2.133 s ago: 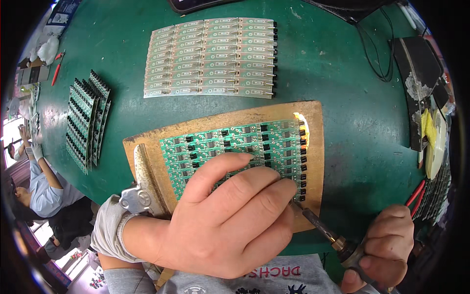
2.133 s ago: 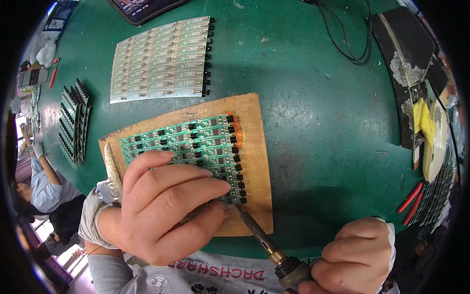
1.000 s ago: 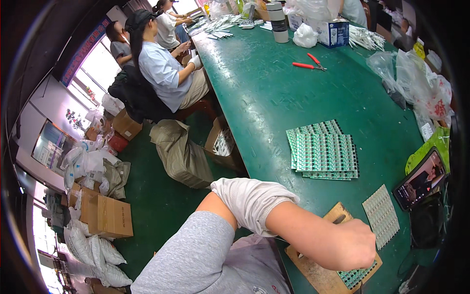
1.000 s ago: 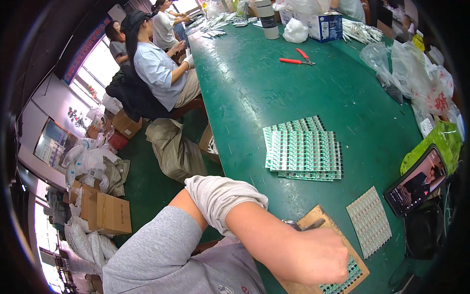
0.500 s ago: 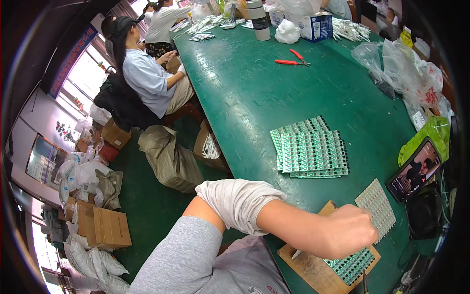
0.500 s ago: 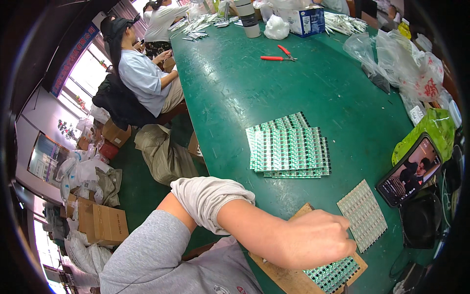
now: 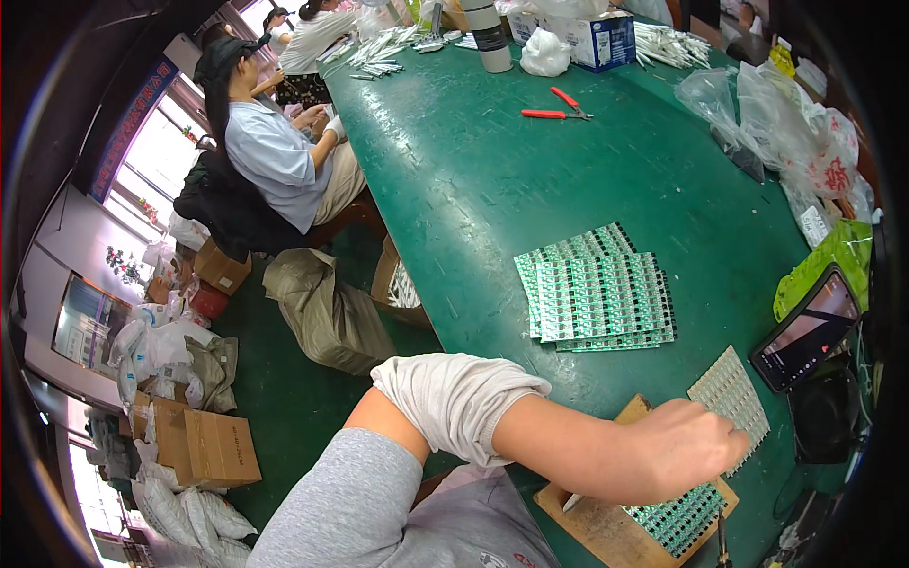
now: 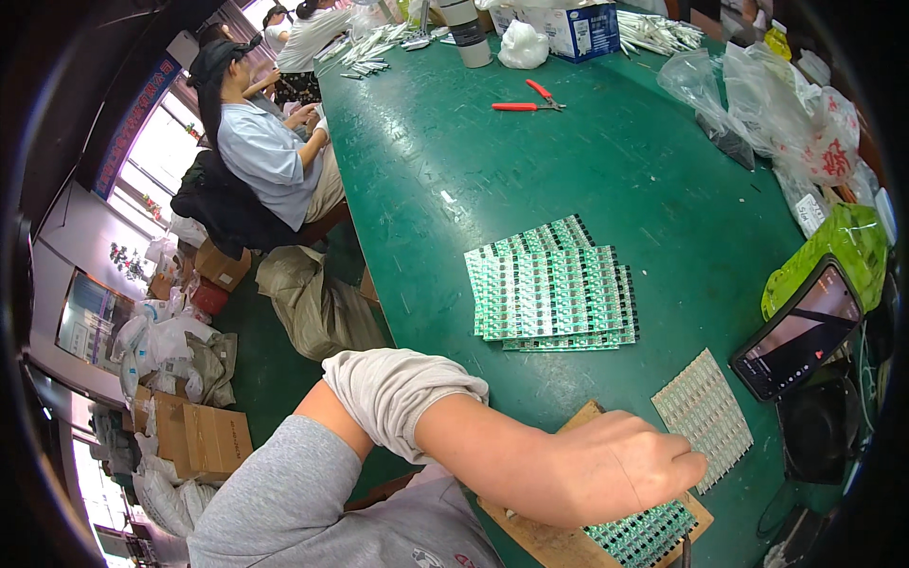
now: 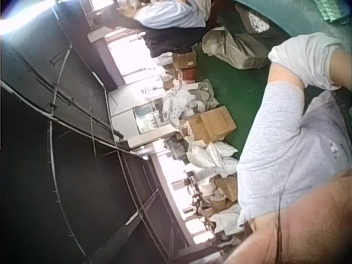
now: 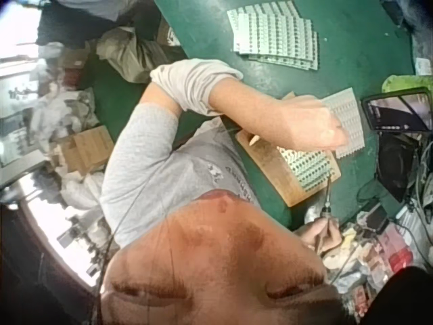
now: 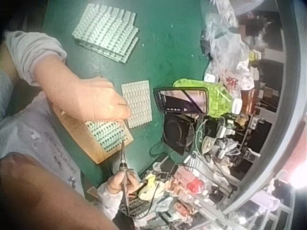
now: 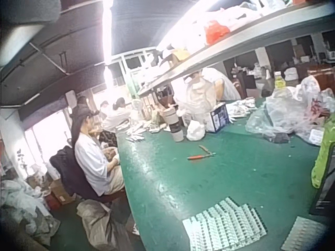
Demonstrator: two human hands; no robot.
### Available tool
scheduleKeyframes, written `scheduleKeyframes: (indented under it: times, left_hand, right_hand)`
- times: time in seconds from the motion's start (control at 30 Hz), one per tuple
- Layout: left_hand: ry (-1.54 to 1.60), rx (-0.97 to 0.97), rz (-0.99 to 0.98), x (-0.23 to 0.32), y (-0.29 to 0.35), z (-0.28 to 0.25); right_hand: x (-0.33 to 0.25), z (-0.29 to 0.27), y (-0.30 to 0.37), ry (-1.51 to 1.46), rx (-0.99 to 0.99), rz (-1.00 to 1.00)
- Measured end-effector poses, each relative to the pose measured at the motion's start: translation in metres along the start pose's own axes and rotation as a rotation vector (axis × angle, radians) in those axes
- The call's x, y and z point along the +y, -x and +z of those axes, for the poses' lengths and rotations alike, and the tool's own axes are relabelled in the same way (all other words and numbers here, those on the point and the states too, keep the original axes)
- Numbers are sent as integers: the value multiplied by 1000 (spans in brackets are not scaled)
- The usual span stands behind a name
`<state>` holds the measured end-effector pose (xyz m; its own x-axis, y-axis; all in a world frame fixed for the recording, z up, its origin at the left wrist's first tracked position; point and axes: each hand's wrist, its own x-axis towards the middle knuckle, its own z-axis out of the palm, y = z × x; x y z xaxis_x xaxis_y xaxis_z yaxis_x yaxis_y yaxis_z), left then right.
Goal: The person solders electronic components onto a circuit board panel with a soldering iron, unclips the panel from a wooden board, attaches a new circuit board panel to the board, and solders components onto the new panel.
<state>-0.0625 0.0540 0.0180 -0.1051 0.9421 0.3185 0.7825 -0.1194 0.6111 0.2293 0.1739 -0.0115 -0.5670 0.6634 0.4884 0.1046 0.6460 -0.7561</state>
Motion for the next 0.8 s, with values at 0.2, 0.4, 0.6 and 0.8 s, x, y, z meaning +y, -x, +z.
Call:
scheduleKeyframes:
  times: [0.2, 0.4, 0.6, 0.8]
  left_hand:
    - [-8, 101, 26, -2, 3, 14]
    - [-45, 183, 176, -6, 4, 16]
    - [64, 270, 147, -6, 5, 26]
    - [82, 174, -13, -1, 6, 30]
  right_hand:
    - [-1, 1, -3, 49, -16, -35]
    - [1, 1, -1, 35, -31, -3]
    - [-10, 12, -11, 19, -39, -13]
    - [-19, 12, -11, 58, -44, 64]
